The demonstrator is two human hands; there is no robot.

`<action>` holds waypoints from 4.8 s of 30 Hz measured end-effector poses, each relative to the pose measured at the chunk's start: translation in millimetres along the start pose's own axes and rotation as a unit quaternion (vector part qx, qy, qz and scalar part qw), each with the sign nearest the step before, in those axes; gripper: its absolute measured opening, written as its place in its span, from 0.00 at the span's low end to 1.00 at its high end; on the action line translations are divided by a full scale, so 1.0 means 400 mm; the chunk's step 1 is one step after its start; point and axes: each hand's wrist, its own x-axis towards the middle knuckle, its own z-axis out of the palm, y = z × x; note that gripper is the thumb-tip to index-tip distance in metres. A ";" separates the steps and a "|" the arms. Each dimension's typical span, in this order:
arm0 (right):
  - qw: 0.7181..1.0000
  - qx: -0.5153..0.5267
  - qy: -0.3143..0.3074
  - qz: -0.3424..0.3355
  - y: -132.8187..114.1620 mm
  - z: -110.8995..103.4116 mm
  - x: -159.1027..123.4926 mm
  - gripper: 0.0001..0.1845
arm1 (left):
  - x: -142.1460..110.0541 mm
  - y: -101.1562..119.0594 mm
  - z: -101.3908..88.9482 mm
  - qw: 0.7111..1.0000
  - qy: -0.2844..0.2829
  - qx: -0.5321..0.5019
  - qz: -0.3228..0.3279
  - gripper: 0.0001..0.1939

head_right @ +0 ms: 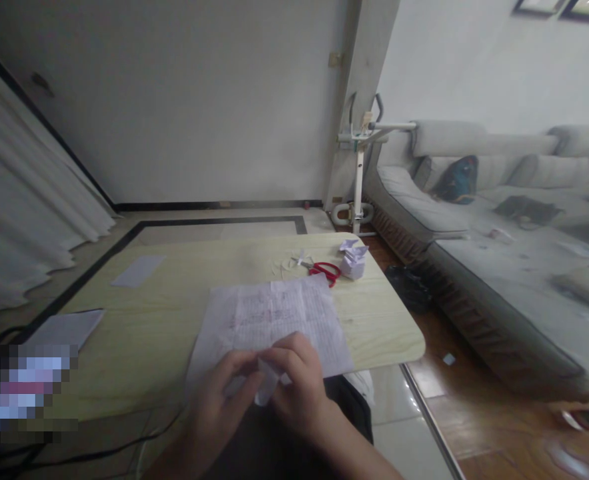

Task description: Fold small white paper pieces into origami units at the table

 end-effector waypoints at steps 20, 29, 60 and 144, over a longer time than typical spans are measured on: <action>0.987 0.085 0.039 0.134 -0.001 0.006 0.004 0.11 | 0.032 0.033 -0.033 0.999 -0.009 -0.052 0.000 0.02; 0.985 0.101 0.022 0.140 -0.002 0.002 0.009 0.12 | 0.038 0.045 -0.045 0.998 -0.011 -0.063 0.018 0.04; 0.955 0.169 -0.063 0.237 -0.002 -0.006 0.001 0.19 | 0.040 -0.018 -0.030 0.989 0.085 -0.064 -0.101 0.09; 0.898 0.210 -0.071 0.380 0.010 0.001 0.018 0.17 | 0.018 -0.036 -0.002 0.973 -0.102 -0.059 -0.198 0.13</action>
